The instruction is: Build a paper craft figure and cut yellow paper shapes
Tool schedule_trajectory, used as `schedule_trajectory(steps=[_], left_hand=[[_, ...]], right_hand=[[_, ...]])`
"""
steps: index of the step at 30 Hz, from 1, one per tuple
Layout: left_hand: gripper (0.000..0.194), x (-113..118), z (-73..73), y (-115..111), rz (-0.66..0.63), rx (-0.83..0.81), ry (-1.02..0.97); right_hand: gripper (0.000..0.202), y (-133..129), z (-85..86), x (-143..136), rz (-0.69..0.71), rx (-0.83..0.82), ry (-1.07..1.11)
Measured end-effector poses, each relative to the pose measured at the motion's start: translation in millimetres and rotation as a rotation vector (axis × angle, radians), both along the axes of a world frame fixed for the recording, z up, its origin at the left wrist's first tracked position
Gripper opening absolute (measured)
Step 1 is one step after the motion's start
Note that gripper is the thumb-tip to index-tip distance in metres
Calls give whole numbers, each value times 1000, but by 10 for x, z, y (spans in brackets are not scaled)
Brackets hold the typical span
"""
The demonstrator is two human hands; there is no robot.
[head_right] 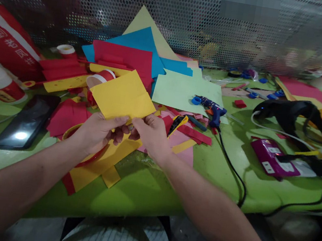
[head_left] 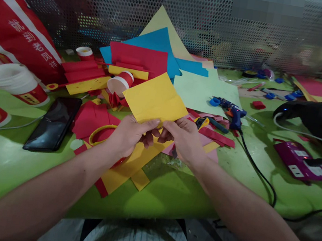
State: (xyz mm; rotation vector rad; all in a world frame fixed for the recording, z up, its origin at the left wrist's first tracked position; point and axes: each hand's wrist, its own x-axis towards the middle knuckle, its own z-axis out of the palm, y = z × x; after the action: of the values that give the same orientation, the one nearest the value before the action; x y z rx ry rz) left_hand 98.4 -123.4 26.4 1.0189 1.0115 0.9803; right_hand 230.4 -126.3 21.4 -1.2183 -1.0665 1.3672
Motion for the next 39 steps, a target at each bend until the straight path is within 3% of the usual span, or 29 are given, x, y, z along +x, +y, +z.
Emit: schedule_trajectory(steps=[14, 21, 24, 35, 39], left_hand=[[11, 21, -30, 5, 41, 22, -2], [11, 44, -49, -11, 97, 110, -44], [11, 50, -76, -8, 98, 153, -50], [15, 40, -107, 1, 133, 326, 83], [18, 19, -35, 5, 57, 295, 165]], right_hand=[[15, -3, -1, -15, -1, 9, 57], [23, 19, -104, 23, 99, 8, 307], [21, 9, -103, 23, 123, 40, 296], [22, -8, -88, -3, 42, 59, 274], [22, 19, -100, -6, -19, 89, 275]])
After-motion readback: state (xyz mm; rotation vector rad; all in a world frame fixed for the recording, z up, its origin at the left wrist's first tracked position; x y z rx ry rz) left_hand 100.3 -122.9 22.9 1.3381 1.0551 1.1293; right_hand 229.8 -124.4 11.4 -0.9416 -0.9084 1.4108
